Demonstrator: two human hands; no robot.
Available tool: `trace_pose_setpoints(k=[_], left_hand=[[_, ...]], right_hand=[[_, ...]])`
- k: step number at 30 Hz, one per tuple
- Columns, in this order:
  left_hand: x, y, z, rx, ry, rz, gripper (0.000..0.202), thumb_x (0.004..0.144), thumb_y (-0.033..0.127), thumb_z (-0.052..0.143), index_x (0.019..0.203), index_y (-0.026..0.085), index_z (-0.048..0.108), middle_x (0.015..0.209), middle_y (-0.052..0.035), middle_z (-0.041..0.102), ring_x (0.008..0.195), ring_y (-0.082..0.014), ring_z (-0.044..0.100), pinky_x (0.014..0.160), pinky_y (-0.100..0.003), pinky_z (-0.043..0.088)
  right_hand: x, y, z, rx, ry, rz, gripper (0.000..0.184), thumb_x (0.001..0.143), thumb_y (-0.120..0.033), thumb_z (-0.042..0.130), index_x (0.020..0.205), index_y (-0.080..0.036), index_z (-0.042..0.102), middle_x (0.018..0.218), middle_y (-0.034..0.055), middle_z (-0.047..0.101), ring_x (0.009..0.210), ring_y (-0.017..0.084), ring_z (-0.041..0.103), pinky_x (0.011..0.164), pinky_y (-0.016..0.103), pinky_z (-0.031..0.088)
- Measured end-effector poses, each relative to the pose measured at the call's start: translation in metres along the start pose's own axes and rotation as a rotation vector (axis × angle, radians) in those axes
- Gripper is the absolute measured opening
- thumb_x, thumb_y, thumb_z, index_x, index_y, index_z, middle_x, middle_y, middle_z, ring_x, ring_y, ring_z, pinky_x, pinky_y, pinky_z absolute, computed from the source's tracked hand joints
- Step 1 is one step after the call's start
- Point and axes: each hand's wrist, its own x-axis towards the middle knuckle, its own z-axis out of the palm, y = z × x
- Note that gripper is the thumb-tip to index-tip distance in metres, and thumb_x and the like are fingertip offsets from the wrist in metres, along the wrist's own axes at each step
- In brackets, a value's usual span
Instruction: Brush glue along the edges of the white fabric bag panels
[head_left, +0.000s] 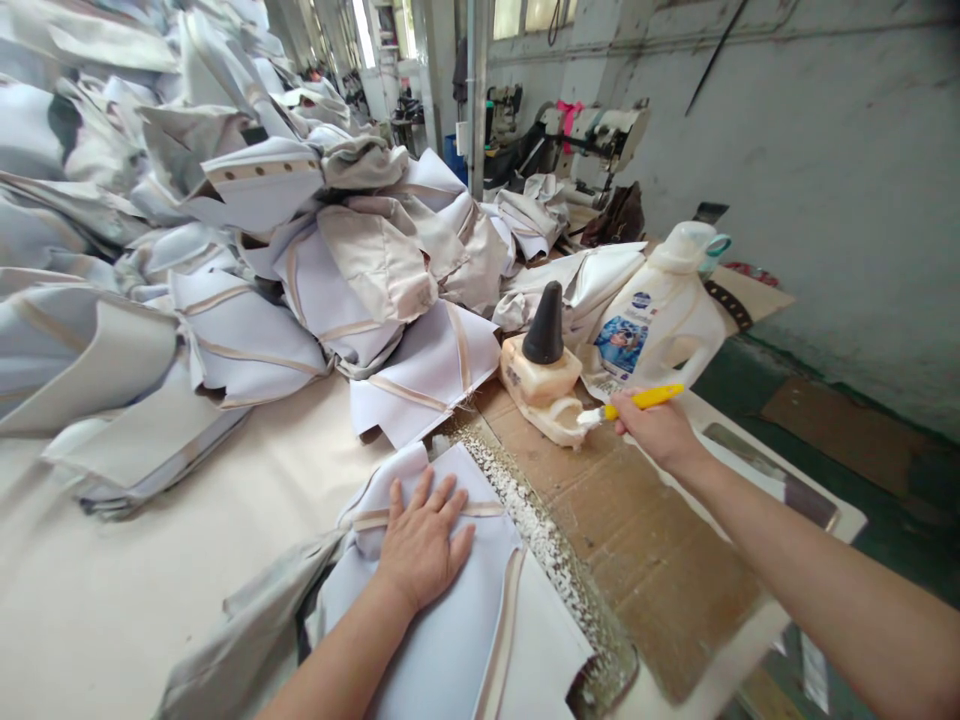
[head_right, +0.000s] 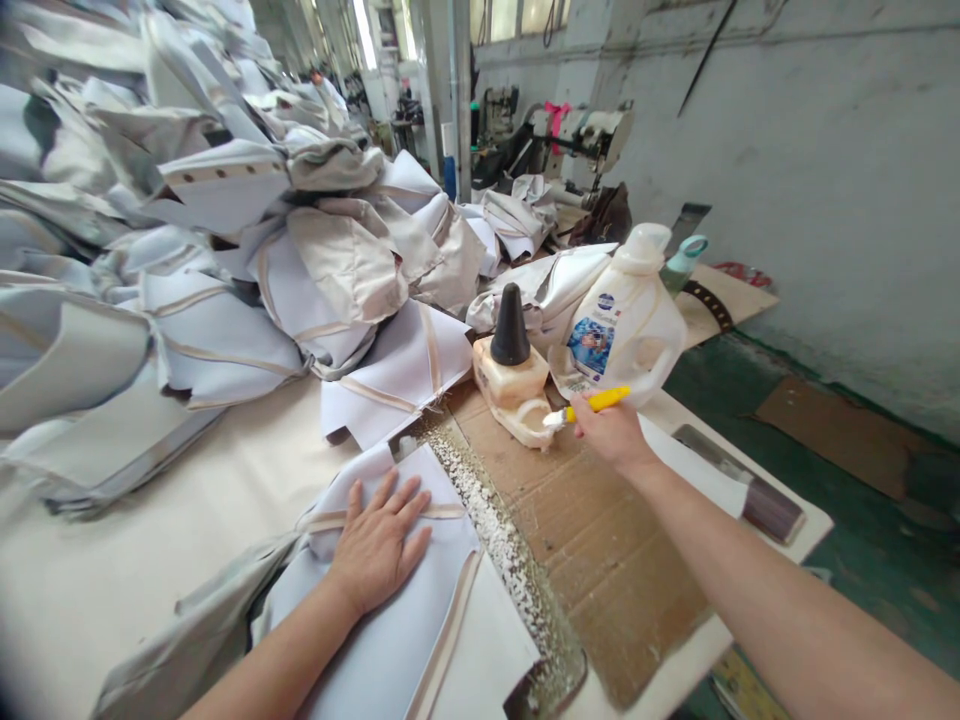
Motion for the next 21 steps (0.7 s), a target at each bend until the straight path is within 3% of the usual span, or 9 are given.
trace_pose_setpoints(k=[4,7,13,16,18,21], left_hand=[[-0.001,0.000,0.001,0.004,0.006,0.001,0.046,0.088,0.052,0.029,0.127,0.035,0.046,0.140,0.0040,0.039,0.135,-0.0278,0.019,0.106,-0.059,-0.005],[-0.001,0.000,0.002,0.011,0.006,-0.003,0.046,0.088,0.052,0.029,0.127,0.035,0.046,0.140,0.0039,0.039,0.135,-0.0276,0.019,0.106,-0.059,-0.005],[-0.002,0.001,0.002,-0.007,0.013,-0.003,0.045,0.088,0.050,0.031,0.127,0.032,0.047,0.139,0.0025,0.040,0.135,-0.0271,0.019,0.106,-0.056,-0.009],[-0.002,0.001,0.002,-0.013,0.018,-0.002,0.046,0.088,0.050,0.032,0.127,0.031,0.047,0.139,0.0018,0.041,0.135,-0.0271,0.019,0.107,-0.056,-0.008],[-0.002,0.001,0.001,-0.012,0.021,-0.002,0.046,0.088,0.050,0.032,0.127,0.031,0.047,0.139,0.0015,0.041,0.135,-0.0273,0.019,0.107,-0.056,-0.007],[-0.003,0.002,0.000,-0.012,0.014,-0.008,0.046,0.087,0.050,0.033,0.127,0.031,0.047,0.139,0.0012,0.041,0.135,-0.0274,0.018,0.107,-0.057,-0.006]], right_hand=[[-0.024,0.002,-0.001,0.133,-0.246,-0.189,0.027,0.074,-0.044,0.055,0.082,-0.020,0.062,0.075,0.0009,0.064,0.071,0.020,0.058,0.064,0.027,0.043],[-0.040,0.009,-0.007,0.181,-0.356,-0.177,0.026,0.074,-0.043,0.060,0.083,-0.019,0.063,0.083,0.0024,0.064,0.076,0.020,0.058,0.067,0.027,0.044],[-0.033,0.014,-0.007,0.272,-0.210,-0.109,0.032,0.080,-0.047,0.056,0.069,-0.018,0.059,0.063,0.0014,0.059,0.063,0.017,0.055,0.062,0.025,0.043],[-0.025,0.015,0.002,0.329,-0.141,-0.065,0.031,0.081,-0.048,0.054,0.078,-0.017,0.059,0.067,0.0019,0.061,0.064,0.017,0.057,0.063,0.026,0.045],[-0.024,0.014,0.004,0.302,-0.138,-0.005,0.030,0.078,-0.046,0.056,0.085,-0.017,0.060,0.070,0.0028,0.064,0.067,0.019,0.059,0.064,0.027,0.046],[-0.027,0.013,0.001,0.176,-0.141,0.047,0.027,0.076,-0.044,0.055,0.080,-0.018,0.061,0.067,0.0029,0.064,0.067,0.020,0.060,0.063,0.029,0.046]])
